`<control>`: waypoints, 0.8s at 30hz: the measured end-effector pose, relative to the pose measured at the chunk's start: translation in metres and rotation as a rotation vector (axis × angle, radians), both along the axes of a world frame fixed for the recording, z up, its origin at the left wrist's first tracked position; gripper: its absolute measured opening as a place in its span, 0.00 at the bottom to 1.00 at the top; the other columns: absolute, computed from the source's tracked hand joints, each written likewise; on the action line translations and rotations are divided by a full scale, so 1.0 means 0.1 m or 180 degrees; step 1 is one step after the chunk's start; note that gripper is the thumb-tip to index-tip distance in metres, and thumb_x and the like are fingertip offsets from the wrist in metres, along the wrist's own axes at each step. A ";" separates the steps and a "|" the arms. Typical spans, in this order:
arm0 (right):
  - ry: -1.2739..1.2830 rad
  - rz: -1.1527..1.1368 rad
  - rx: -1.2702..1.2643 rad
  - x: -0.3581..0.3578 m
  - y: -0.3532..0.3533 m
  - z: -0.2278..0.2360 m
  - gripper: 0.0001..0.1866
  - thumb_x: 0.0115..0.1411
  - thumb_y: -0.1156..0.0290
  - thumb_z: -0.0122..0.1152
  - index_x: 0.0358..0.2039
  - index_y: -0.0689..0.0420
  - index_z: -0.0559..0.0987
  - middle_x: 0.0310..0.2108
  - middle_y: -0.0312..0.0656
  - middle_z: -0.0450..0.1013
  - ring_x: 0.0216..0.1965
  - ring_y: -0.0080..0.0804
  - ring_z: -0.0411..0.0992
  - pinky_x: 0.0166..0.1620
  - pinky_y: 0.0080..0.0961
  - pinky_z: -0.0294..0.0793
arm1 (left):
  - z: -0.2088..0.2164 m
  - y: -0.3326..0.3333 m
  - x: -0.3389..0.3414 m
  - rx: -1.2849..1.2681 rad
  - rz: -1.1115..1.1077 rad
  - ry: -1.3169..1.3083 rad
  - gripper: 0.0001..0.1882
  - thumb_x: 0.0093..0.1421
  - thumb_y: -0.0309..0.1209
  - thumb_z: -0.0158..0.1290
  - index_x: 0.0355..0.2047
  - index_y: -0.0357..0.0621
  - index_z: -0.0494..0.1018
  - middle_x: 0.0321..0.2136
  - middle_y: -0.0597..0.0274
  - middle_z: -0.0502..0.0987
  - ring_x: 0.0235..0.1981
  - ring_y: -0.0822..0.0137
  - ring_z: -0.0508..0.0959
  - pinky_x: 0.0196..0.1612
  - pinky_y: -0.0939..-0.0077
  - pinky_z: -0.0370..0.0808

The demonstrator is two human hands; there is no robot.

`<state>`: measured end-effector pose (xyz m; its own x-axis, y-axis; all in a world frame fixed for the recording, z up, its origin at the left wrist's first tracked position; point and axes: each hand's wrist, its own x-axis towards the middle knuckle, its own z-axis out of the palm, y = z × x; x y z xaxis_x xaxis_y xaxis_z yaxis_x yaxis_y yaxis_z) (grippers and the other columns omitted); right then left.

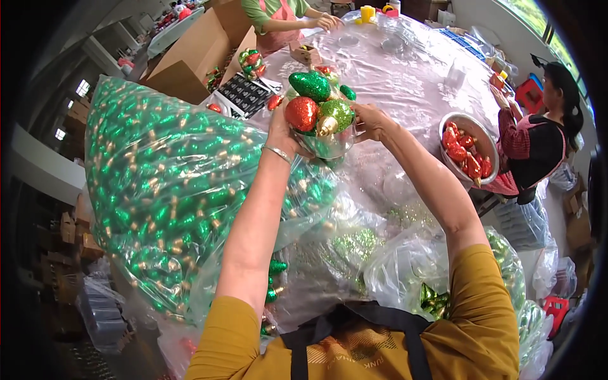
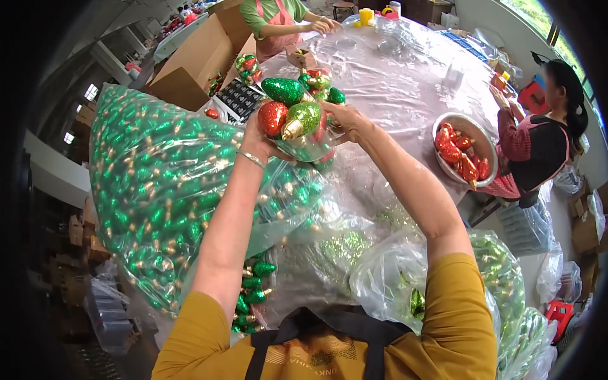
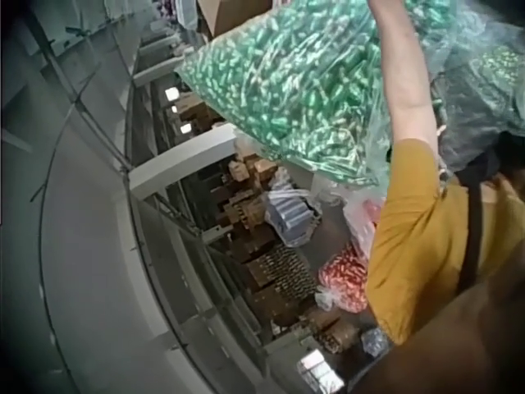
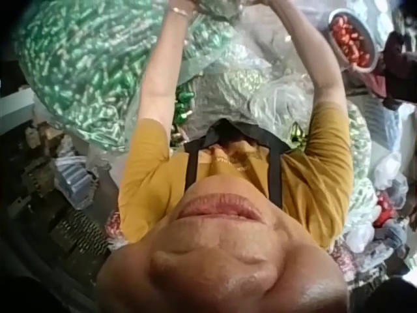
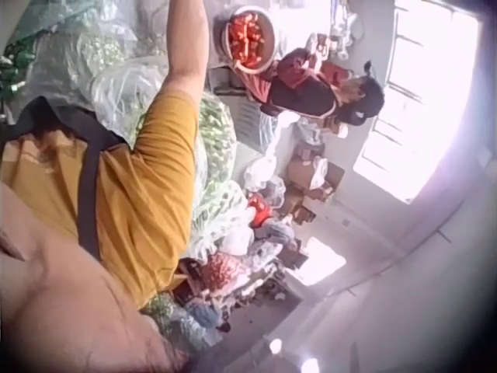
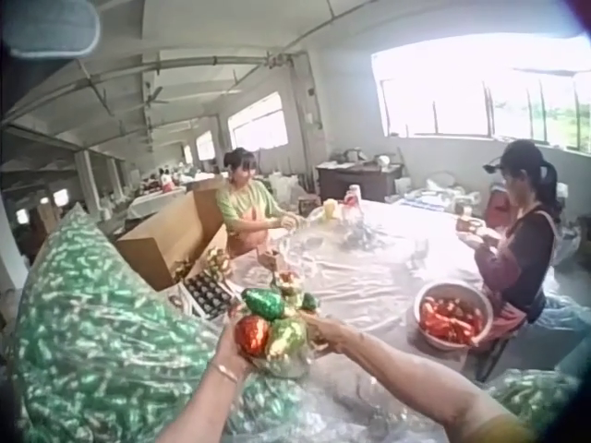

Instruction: Packaging green and red Christmas ornaments into plastic bags.

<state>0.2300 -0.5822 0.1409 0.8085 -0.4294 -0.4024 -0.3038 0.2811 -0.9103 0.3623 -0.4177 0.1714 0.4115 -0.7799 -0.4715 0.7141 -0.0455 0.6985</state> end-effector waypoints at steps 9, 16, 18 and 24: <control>-0.0113 -0.0271 -0.0090 0.67 -0.31 0.01 0.30 0.49 0.38 0.61 0.33 0.56 0.79 0.24 0.37 0.67 0.24 0.29 0.68 0.23 0.39 0.74 | -0.78 -0.59 1.14 -0.0968 0.0139 -0.0658 0.33 0.52 0.62 0.44 0.50 0.56 0.71 0.54 0.55 0.70 0.57 0.38 0.62 0.52 0.19 0.43; 0.0024 -0.0325 -0.0123 0.83 -0.99 0.03 0.26 0.49 0.42 0.64 0.27 0.55 0.74 0.23 0.31 0.62 0.23 0.25 0.65 0.30 0.42 0.76 | -0.06 -1.05 0.89 -0.0105 0.0271 -0.0269 0.25 0.59 0.53 0.42 0.47 0.50 0.72 0.47 0.55 0.74 0.51 0.50 0.72 0.53 0.34 0.62; -0.0078 -0.0381 -0.0067 0.95 -0.98 0.05 0.27 0.48 0.41 0.64 0.27 0.55 0.75 0.23 0.30 0.62 0.23 0.25 0.64 0.30 0.41 0.76 | -0.17 -1.13 1.12 -0.0142 0.0315 -0.0372 0.24 0.60 0.52 0.41 0.47 0.50 0.72 0.47 0.55 0.74 0.50 0.52 0.72 0.53 0.36 0.63; -0.0032 -0.0625 -0.0222 1.29 -1.15 -0.06 0.29 0.47 0.40 0.65 0.32 0.56 0.79 0.21 0.33 0.68 0.24 0.26 0.68 0.29 0.41 0.76 | -0.25 -1.32 1.32 -0.0828 0.0259 -0.0290 0.24 0.62 0.49 0.39 0.48 0.48 0.71 0.48 0.55 0.74 0.51 0.50 0.71 0.53 0.33 0.61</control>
<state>0.3595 -0.6971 0.1353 0.7105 -0.6055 -0.3585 -0.2401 0.2703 -0.9324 0.4943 -0.5497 0.1468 0.5092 -0.8325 -0.2182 0.6419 0.1986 0.7406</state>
